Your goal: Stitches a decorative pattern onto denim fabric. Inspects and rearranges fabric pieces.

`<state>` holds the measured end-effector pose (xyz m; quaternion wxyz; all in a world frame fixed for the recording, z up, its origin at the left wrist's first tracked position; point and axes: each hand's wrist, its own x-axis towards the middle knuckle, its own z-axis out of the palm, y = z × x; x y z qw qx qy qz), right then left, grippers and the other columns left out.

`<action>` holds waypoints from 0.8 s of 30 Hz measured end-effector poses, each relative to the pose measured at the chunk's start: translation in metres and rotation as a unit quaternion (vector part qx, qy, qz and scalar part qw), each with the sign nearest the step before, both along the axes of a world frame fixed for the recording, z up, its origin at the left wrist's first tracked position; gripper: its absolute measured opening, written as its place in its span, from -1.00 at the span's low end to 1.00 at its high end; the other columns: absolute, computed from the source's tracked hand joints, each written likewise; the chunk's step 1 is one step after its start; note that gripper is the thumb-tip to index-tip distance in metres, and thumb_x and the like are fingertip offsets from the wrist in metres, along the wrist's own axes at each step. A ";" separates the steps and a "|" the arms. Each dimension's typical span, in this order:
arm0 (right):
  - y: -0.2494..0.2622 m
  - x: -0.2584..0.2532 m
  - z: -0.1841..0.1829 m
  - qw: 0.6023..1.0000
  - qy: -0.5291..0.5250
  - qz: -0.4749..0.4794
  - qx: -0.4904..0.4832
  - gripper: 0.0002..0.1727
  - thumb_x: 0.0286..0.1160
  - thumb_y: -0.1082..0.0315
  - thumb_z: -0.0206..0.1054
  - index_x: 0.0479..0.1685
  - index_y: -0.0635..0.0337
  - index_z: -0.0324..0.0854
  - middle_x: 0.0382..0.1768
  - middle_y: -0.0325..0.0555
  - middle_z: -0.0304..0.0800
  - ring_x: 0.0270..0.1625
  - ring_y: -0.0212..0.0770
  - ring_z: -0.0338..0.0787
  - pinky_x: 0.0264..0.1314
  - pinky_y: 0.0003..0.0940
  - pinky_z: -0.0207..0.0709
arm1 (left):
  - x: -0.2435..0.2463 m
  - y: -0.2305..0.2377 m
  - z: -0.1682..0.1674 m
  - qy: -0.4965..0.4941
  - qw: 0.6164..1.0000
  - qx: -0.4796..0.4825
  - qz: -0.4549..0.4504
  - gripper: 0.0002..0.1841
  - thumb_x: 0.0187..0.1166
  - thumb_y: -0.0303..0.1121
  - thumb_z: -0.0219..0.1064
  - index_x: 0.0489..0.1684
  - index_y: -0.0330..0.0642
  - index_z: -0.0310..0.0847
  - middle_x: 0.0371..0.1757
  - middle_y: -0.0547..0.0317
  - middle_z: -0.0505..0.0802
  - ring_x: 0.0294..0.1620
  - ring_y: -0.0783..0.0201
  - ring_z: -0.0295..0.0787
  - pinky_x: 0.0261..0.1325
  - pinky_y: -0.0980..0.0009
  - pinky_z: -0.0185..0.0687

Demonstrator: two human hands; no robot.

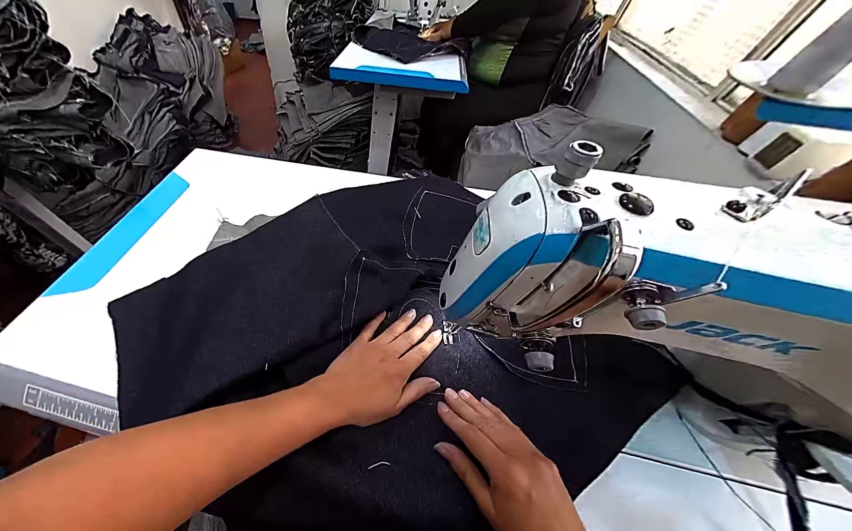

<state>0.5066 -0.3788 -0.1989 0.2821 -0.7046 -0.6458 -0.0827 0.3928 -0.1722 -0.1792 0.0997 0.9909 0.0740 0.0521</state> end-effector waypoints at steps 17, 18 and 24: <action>0.030 0.021 -0.006 0.999 -0.023 -0.038 0.021 -0.55 0.70 0.12 0.15 0.19 0.23 0.84 0.28 0.00 0.86 0.40 0.03 0.81 0.51 -0.10 0.61 | 0.033 0.045 0.004 -0.028 0.999 -0.026 -0.028 -0.33 0.84 0.11 -0.11 0.81 -0.11 0.24 0.84 -0.06 0.31 0.91 -0.07 0.02 0.83 -0.26 -0.18; 0.030 0.020 -0.006 0.999 -0.023 -0.041 0.021 -0.55 0.70 0.13 0.16 0.18 0.23 0.84 0.27 0.00 0.87 0.40 0.04 0.81 0.51 -0.11 0.61 | 0.035 0.047 0.004 -0.030 0.999 -0.026 -0.029 -0.33 0.84 0.11 -0.11 0.82 -0.11 0.24 0.84 -0.06 0.31 0.90 -0.06 0.02 0.83 -0.26 -0.18; 0.030 0.019 -0.007 0.998 -0.015 -0.049 0.028 -0.57 0.71 0.14 0.16 0.17 0.23 0.84 0.26 0.01 0.88 0.40 0.03 0.81 0.54 -0.12 0.59 | 0.036 0.048 0.006 -0.022 0.999 -0.030 -0.026 -0.32 0.83 0.10 -0.10 0.82 -0.12 0.23 0.85 -0.04 0.29 0.91 -0.05 -0.01 0.84 -0.25 -0.21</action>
